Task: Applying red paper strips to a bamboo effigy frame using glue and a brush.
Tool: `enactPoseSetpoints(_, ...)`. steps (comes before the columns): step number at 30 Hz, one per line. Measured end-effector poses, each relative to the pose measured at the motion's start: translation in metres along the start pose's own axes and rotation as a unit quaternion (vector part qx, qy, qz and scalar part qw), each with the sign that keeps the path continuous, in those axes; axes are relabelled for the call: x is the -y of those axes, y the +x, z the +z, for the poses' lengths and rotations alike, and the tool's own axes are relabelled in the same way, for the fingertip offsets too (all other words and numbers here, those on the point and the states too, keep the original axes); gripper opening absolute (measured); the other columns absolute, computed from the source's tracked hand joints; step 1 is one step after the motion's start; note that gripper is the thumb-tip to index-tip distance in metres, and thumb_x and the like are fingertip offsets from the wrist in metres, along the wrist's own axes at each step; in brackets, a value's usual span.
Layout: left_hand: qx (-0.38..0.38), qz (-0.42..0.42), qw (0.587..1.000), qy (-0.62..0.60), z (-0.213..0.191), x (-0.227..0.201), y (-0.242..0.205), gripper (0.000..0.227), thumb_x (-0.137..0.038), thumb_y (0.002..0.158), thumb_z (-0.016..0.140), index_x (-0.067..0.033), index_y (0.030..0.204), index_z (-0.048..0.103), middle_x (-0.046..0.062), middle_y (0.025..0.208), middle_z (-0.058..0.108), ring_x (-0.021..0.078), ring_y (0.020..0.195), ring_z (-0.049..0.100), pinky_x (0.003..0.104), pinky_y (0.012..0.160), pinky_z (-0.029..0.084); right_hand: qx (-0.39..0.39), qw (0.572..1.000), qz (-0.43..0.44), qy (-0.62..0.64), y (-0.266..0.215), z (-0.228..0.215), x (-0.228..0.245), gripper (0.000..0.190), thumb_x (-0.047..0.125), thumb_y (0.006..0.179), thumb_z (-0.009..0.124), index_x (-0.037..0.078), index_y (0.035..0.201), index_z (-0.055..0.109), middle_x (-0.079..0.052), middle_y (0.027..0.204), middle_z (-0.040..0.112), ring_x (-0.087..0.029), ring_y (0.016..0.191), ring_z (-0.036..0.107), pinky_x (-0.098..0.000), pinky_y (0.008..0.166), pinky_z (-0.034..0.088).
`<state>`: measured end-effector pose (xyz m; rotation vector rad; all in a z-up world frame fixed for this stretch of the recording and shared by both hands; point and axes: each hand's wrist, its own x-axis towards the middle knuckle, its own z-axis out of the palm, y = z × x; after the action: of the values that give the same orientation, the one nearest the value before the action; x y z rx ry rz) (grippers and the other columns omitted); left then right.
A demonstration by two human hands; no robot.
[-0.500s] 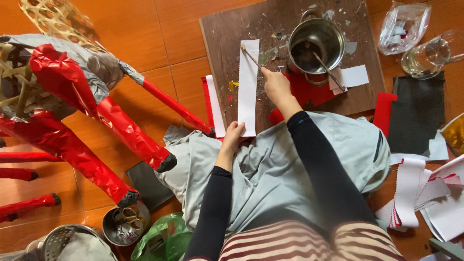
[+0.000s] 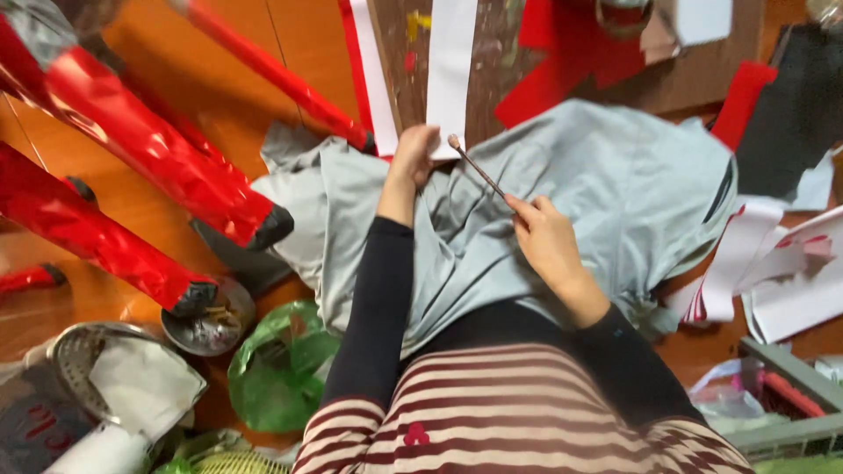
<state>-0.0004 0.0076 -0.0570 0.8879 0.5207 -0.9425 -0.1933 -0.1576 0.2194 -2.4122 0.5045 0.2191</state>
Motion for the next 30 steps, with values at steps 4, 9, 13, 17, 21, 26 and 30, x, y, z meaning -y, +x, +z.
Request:
enactPoseSetpoints(4,-0.012,-0.013,1.000,0.012,0.028,-0.022,-0.027,0.016,-0.011,0.092,0.058,0.0034,0.097,0.063,0.012,0.089,0.067,0.0285,0.077,0.069,0.049,0.067,0.062,-0.001,0.999,-0.005,0.054,-0.013,0.010,0.003,0.030,0.009,0.093,0.064,0.010,0.123,0.073,-0.019,0.098,0.068,-0.040,0.087,0.067,-0.0478,0.077,0.054)
enactPoseSetpoints(9,-0.037,-0.025,0.999,-0.020,0.026,-0.022,-0.024,0.024,-0.011,0.094,0.056,0.0069,0.107,0.063,0.015,0.101,0.069,0.0297,0.084,0.071,0.048,0.072,0.064,0.038,0.994,-0.010,0.103,-0.015,0.020,0.008,0.032,0.009,0.094,0.062,0.006,0.124,0.071,-0.023,0.093,0.068,-0.043,0.086,0.066,-0.0487,0.076,0.053)
enactPoseSetpoints(13,-0.046,-0.043,0.996,0.064,0.036,-0.032,-0.036,0.028,-0.018,0.093,0.051,0.0031,0.108,0.061,0.013,0.097,0.068,0.0324,0.078,0.071,0.052,0.064,0.061,0.027,0.998,0.008,0.064,-0.024,0.006,-0.014,0.029,0.008,0.096,0.061,0.005,0.123,0.071,-0.024,0.096,0.070,-0.044,0.088,0.067,-0.0495,0.076,0.053)
enactPoseSetpoints(17,-0.013,-0.027,1.000,0.009,0.036,-0.027,-0.039,0.032,-0.016,0.095,0.051,0.0073,0.113,0.061,0.015,0.103,0.070,0.0332,0.090,0.074,0.054,0.075,0.066,-0.012,0.999,0.018,0.037,0.004,-0.015,-0.014,0.031,0.007,0.098,0.060,0.006,0.128,0.069,-0.025,0.100,0.069,-0.044,0.089,0.067,-0.0506,0.076,0.053)
enactPoseSetpoints(21,-0.033,-0.038,0.998,0.030,0.039,-0.030,-0.036,0.032,-0.018,0.093,0.049,0.0045,0.112,0.061,0.015,0.101,0.070,0.0323,0.088,0.074,0.055,0.071,0.065,-0.087,0.994,-0.057,0.030,0.108,-0.012,-0.013,0.040,0.001,0.101,0.058,0.010,0.140,0.066,-0.026,0.096,0.068,-0.045,0.091,0.065,-0.0536,0.079,0.050)
enactPoseSetpoints(26,-0.022,-0.034,0.999,0.036,0.036,-0.028,-0.036,0.031,-0.017,0.094,0.050,0.0049,0.112,0.062,0.014,0.100,0.070,0.0317,0.088,0.073,0.054,0.072,0.065,-0.193,0.972,-0.099,0.086,0.254,0.050,-0.020,0.040,-0.001,0.098,0.058,0.007,0.136,0.066,-0.025,0.106,0.071,-0.042,0.099,0.069,-0.0478,0.085,0.055)
enactPoseSetpoints(30,-0.022,-0.039,0.998,0.034,0.039,-0.033,-0.040,0.032,-0.017,0.093,0.049,0.0052,0.111,0.063,0.014,0.099,0.071,0.0323,0.087,0.074,0.052,0.071,0.065,-0.223,0.961,-0.078,0.143,0.296,0.072,-0.005,0.036,-0.001,0.100,0.056,0.005,0.134,0.066,-0.023,0.114,0.073,-0.038,0.104,0.073,-0.0427,0.089,0.057)
